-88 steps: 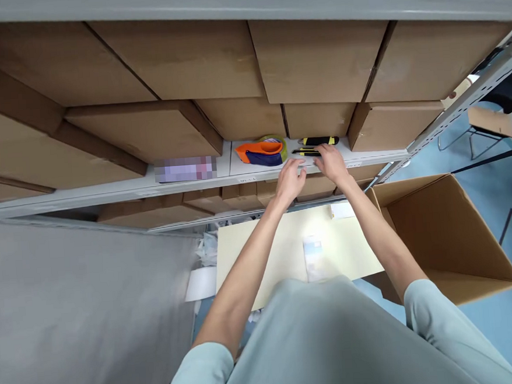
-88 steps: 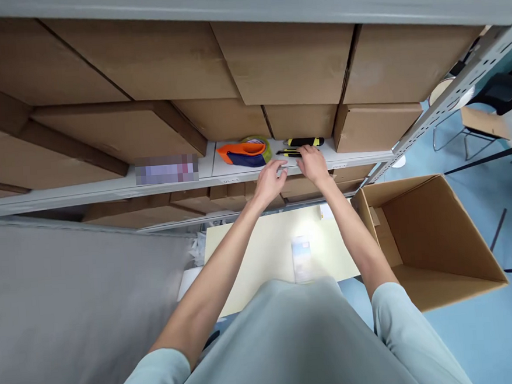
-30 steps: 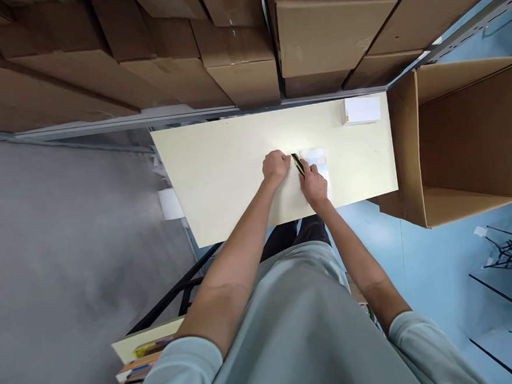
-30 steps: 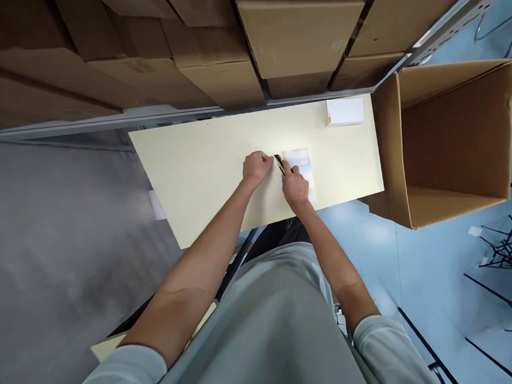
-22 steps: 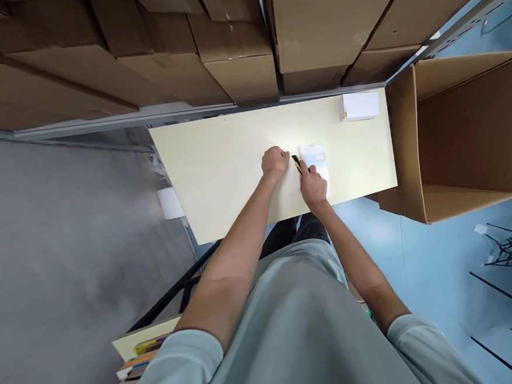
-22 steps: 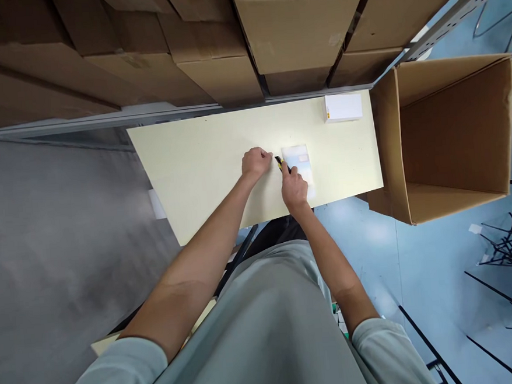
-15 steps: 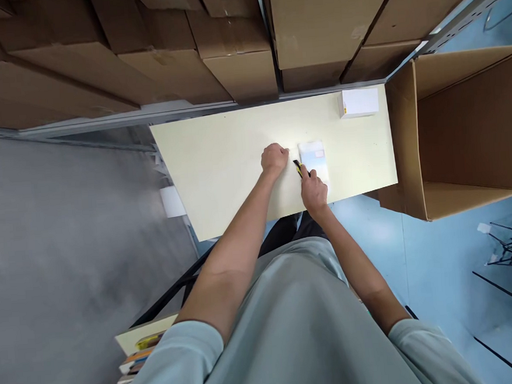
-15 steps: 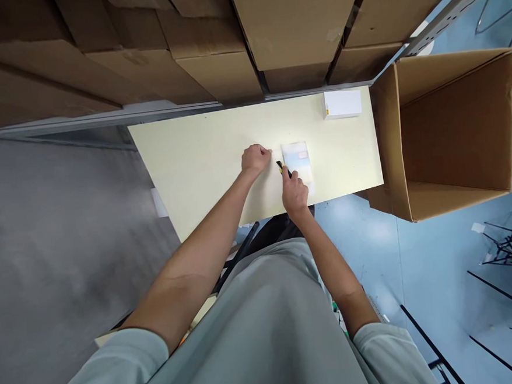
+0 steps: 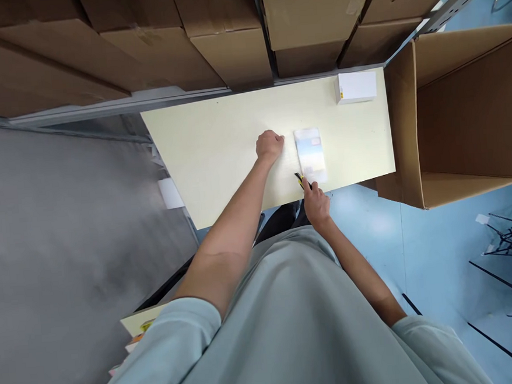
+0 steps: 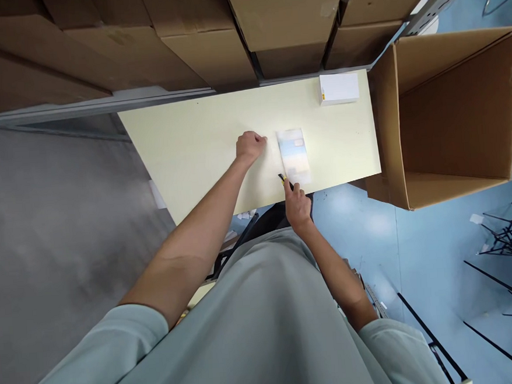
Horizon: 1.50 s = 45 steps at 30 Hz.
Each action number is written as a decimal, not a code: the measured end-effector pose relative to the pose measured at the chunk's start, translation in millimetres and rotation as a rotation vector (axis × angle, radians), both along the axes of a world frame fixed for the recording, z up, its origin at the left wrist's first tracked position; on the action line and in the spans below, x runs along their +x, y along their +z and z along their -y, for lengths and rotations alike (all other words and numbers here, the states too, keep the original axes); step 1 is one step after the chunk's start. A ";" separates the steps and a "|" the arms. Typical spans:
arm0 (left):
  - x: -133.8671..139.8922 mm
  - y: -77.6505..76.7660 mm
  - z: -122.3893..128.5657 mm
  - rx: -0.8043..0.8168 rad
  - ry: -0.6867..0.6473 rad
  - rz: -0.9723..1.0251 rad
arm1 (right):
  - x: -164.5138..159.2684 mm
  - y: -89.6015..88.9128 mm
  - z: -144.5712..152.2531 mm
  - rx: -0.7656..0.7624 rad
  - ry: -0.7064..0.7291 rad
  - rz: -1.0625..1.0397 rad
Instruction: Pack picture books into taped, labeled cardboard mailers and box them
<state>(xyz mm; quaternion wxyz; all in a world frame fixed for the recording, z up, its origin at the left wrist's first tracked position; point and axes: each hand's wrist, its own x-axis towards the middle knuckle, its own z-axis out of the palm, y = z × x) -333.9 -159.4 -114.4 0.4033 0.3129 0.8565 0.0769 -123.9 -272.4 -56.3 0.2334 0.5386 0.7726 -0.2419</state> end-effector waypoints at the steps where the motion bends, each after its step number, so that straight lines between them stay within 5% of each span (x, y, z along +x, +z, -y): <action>1: 0.2 -1.1 0.0 0.001 0.001 -0.002 | 4.3 2.6 3.9 -0.015 0.001 0.003; 15: 2.2 -14.3 -0.6 0.008 0.038 -0.010 | 40.5 29.8 26.0 -0.179 0.162 0.128; 23: 9.1 5.6 -2.6 0.001 0.038 -0.012 | 62.4 60.1 -28.7 -0.093 0.174 0.038; 29: 26.3 75.6 -15.1 0.216 0.122 -0.017 | 64.2 101.7 -131.1 0.095 0.139 -0.065; 34: 33.3 147.2 -47.0 0.519 0.187 -0.023 | 41.5 139.2 -235.6 0.307 0.141 -0.397; 39: 33.8 215.4 -90.6 0.834 0.149 -0.051 | -12.1 194.5 -344.9 0.531 0.280 -0.658; 45: 29.9 288.7 -130.9 1.031 0.078 -0.203 | -90.2 249.3 -449.4 0.658 0.560 -0.664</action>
